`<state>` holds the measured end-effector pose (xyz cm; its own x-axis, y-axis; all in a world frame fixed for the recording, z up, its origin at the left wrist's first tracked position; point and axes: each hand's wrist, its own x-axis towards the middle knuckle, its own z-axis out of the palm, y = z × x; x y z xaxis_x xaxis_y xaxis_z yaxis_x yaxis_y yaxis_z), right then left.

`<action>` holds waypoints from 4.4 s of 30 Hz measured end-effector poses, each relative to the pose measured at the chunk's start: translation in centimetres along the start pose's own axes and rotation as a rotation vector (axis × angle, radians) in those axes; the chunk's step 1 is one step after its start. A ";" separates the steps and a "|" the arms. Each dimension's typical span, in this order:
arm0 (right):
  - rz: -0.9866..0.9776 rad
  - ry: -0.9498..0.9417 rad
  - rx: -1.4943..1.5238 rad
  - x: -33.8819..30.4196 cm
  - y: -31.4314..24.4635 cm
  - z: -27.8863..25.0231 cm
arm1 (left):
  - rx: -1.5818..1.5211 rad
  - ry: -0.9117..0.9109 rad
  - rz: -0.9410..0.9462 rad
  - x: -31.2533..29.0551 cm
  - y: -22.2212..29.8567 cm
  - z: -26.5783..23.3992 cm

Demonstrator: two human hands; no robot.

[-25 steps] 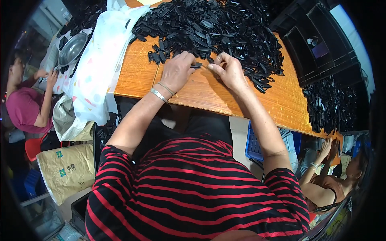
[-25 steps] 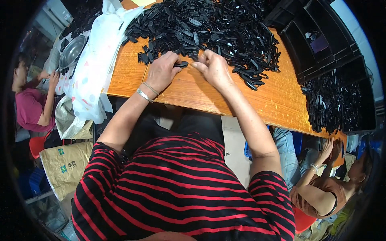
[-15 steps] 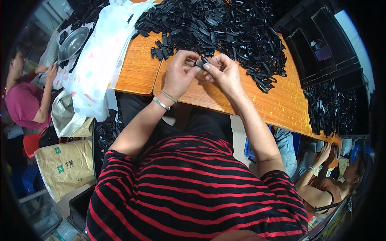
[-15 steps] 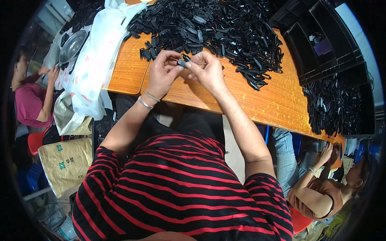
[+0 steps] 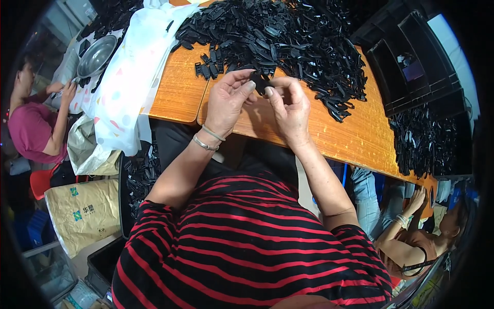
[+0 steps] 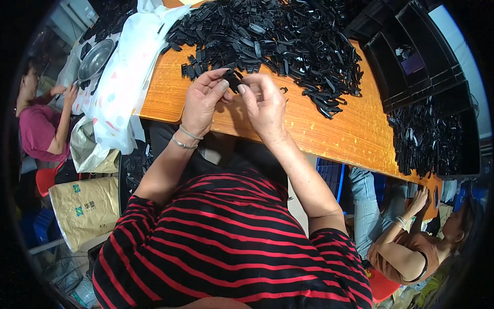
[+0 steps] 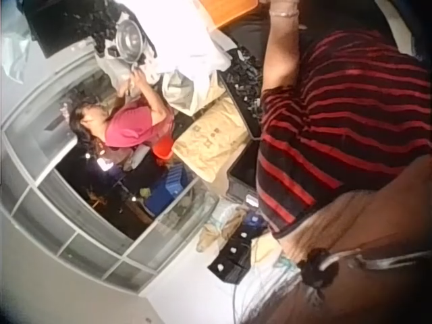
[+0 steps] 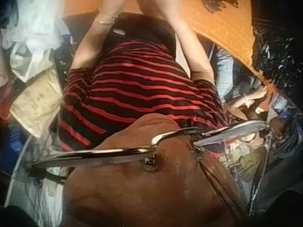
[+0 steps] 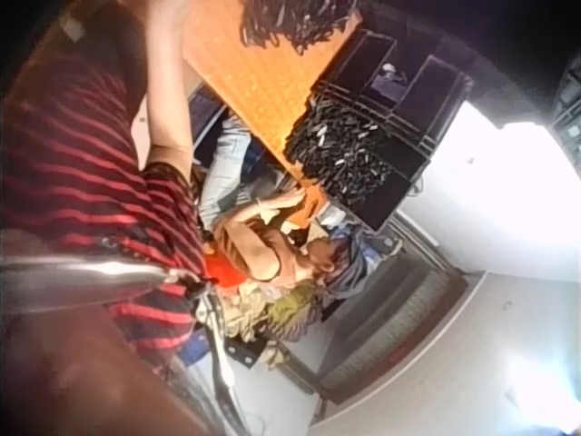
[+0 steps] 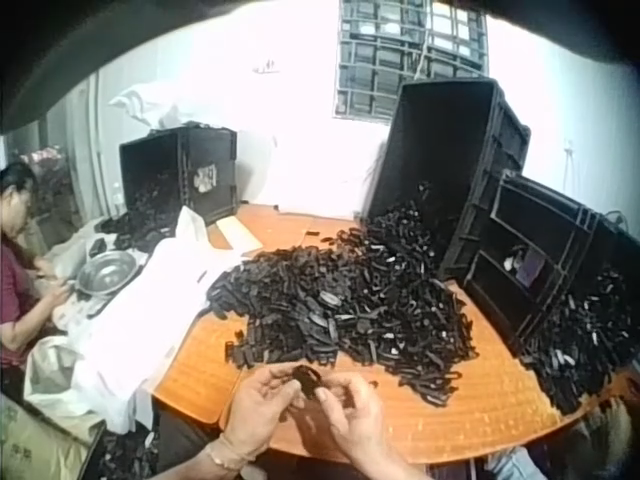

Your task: Sorting and inspecting small black plastic hardware components on a wooden workbench in a manufacturing environment.

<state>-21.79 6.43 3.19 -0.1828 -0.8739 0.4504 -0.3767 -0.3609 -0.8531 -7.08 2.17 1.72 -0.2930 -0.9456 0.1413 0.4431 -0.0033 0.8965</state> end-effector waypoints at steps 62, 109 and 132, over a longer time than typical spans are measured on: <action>-0.355 -0.584 -1.056 4.0 4.1 -6.2 | 1.522 -0.077 0.395 1.6 5.2 -10.2; 0.149 -0.201 -0.050 0.4 0.2 1.3 | 0.119 0.032 -0.230 -0.1 1.8 -4.6; -0.234 -0.104 -0.264 -0.9 -0.2 2.5 | 0.216 -0.014 -0.048 -2.5 0.8 -3.0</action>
<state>-19.26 6.50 2.33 0.0242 -0.8112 0.5842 -0.6212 -0.4701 -0.6270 -3.40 3.53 0.83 -0.3218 -0.9414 0.1009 0.2369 0.0231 0.9713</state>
